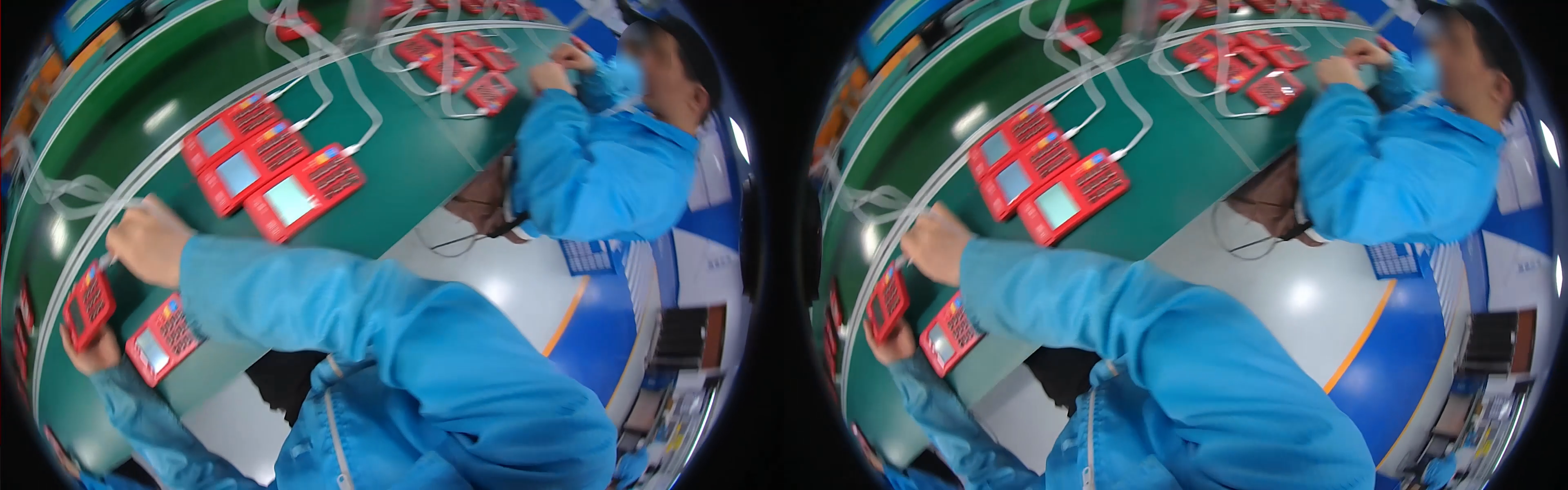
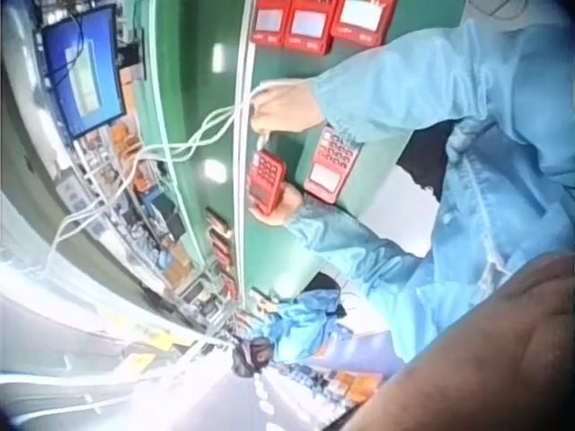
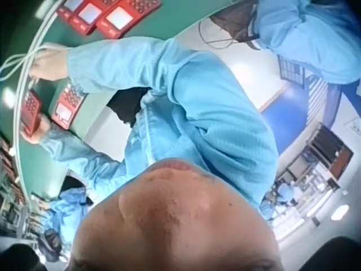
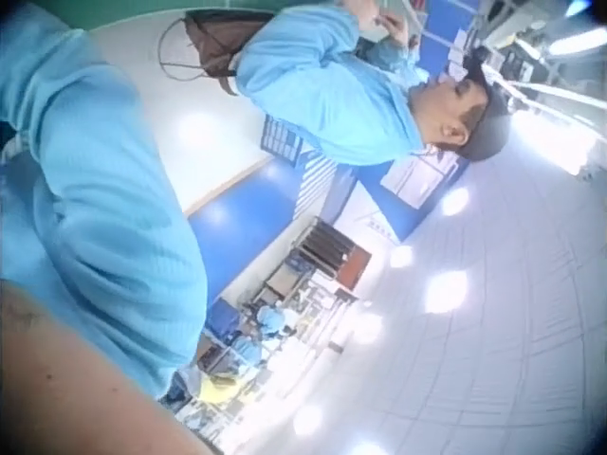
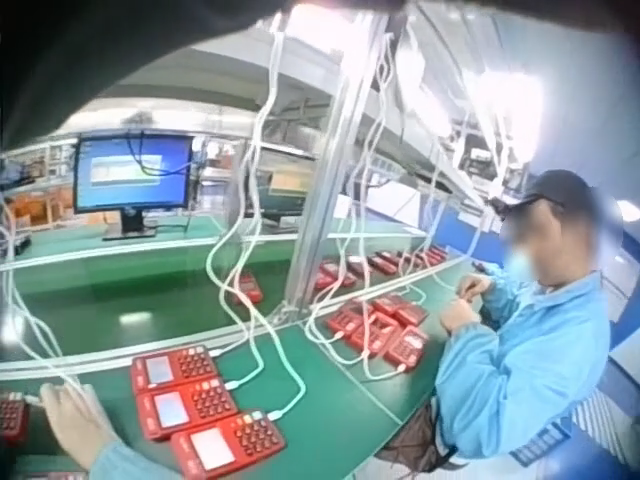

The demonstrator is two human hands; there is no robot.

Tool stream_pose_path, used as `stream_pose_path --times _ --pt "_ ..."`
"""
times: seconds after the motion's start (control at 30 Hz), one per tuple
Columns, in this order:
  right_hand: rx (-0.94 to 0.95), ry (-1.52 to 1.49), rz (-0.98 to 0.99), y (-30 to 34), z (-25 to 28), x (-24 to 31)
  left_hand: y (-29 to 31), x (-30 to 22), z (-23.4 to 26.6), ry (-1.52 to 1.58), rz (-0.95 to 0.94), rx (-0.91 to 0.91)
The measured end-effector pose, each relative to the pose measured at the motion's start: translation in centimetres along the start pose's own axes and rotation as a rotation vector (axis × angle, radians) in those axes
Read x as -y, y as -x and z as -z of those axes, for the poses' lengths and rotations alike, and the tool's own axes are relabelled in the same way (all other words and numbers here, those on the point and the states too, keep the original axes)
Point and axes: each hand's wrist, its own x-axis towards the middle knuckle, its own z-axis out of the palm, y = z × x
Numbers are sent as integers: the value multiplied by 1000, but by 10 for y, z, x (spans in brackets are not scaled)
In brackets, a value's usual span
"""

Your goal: The person tests electronic POS terminals by plugging charging cables into them and pressing buttons, performing the actions by hand at an assembly line.

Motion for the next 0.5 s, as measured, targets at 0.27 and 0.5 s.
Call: stream_pose_path --times 0.27,0.5 --pt "187 -271 -261 10 29 -12 14 66 -113 -120 -27 -292" --pt "279 -338 -255 12 24 0 25 64 -109 -96 -79 -324"
